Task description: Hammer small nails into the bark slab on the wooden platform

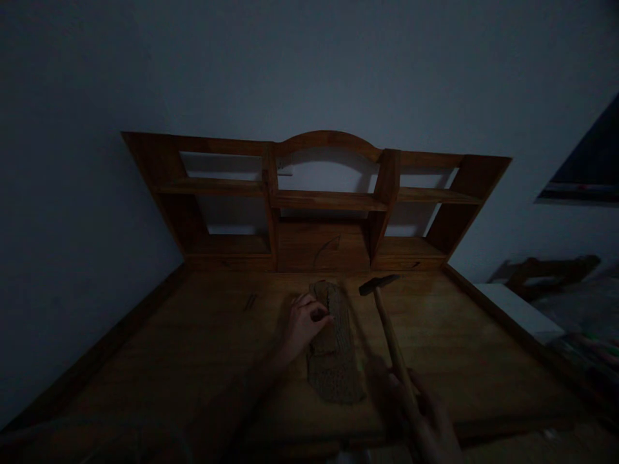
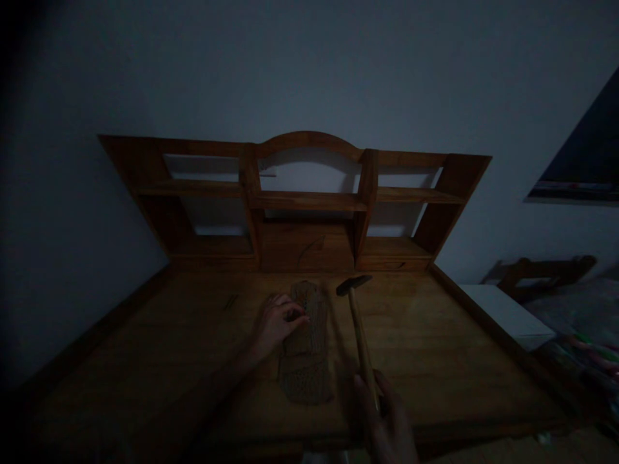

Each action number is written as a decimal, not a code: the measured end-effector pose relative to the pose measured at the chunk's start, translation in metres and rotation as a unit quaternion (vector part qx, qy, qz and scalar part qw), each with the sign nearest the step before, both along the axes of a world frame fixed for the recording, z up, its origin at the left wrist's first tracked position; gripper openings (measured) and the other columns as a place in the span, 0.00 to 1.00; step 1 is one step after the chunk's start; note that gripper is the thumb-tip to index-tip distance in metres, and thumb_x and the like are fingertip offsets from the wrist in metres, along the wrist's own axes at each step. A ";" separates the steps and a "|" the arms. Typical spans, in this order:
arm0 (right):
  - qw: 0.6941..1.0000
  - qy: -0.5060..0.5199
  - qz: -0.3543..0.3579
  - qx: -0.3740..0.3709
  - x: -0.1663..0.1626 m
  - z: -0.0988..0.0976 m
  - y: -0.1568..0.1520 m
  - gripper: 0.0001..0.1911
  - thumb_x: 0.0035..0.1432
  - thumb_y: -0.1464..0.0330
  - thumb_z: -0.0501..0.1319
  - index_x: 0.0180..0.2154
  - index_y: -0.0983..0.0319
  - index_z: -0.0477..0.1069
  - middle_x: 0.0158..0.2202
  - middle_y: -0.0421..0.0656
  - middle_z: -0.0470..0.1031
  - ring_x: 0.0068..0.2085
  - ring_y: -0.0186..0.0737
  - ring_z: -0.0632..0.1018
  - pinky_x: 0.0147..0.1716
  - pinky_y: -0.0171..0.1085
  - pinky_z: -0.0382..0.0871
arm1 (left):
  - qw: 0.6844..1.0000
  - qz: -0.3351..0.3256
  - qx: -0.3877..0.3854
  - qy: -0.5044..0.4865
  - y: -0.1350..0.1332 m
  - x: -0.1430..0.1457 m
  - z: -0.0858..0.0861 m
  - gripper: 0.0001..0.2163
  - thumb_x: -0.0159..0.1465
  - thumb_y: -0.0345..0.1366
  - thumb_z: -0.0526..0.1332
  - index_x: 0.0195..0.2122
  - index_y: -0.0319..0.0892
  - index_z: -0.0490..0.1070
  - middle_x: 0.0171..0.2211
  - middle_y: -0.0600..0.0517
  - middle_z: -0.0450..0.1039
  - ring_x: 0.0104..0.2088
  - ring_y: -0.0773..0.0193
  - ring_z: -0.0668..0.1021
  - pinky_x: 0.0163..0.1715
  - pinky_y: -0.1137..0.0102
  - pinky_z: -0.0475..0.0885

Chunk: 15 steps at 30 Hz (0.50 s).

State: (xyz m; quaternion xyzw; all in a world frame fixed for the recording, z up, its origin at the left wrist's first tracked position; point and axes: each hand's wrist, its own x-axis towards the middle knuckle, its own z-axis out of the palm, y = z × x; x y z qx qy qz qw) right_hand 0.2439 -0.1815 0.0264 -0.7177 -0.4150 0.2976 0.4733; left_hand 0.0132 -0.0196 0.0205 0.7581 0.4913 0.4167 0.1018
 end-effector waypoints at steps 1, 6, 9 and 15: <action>1.000 -0.008 0.004 -0.005 -0.002 -0.001 -0.002 0.36 0.47 0.42 0.61 0.46 0.64 0.74 0.43 0.51 0.78 0.45 0.52 0.78 0.36 0.37 0.76 | 1.000 0.000 0.002 0.001 0.000 0.000 0.001 0.06 0.54 0.41 0.69 0.28 0.46 0.77 0.28 0.53 0.70 0.36 0.61 0.72 0.39 0.67 0.64; 0.997 -0.030 0.063 -0.019 -0.010 0.004 -0.009 0.33 0.51 0.43 0.58 0.49 0.61 0.74 0.50 0.50 0.75 0.53 0.52 0.74 0.47 0.40 0.72 | 0.999 -0.018 -0.019 -0.034 0.005 0.001 -0.004 0.04 0.56 0.39 0.67 0.28 0.46 0.77 0.28 0.53 0.69 0.35 0.63 0.72 0.34 0.70 0.65; 0.995 -0.051 0.083 -0.011 -0.014 0.013 -0.013 0.30 0.52 0.44 0.58 0.46 0.59 0.76 0.46 0.48 0.78 0.51 0.52 0.76 0.48 0.40 0.72 | 0.998 -0.028 -0.022 -0.060 0.010 0.000 -0.010 0.04 0.55 0.38 0.68 0.28 0.45 0.77 0.28 0.53 0.69 0.35 0.64 0.73 0.34 0.70 0.65; 0.993 -0.092 0.078 0.000 -0.021 0.030 -0.025 0.28 0.51 0.45 0.59 0.44 0.57 0.78 0.41 0.49 0.80 0.44 0.53 0.79 0.41 0.41 0.74 | 0.996 -0.048 -0.035 -0.064 0.014 -0.002 -0.017 0.05 0.55 0.37 0.67 0.26 0.43 0.76 0.28 0.53 0.70 0.34 0.63 0.72 0.35 0.70 0.65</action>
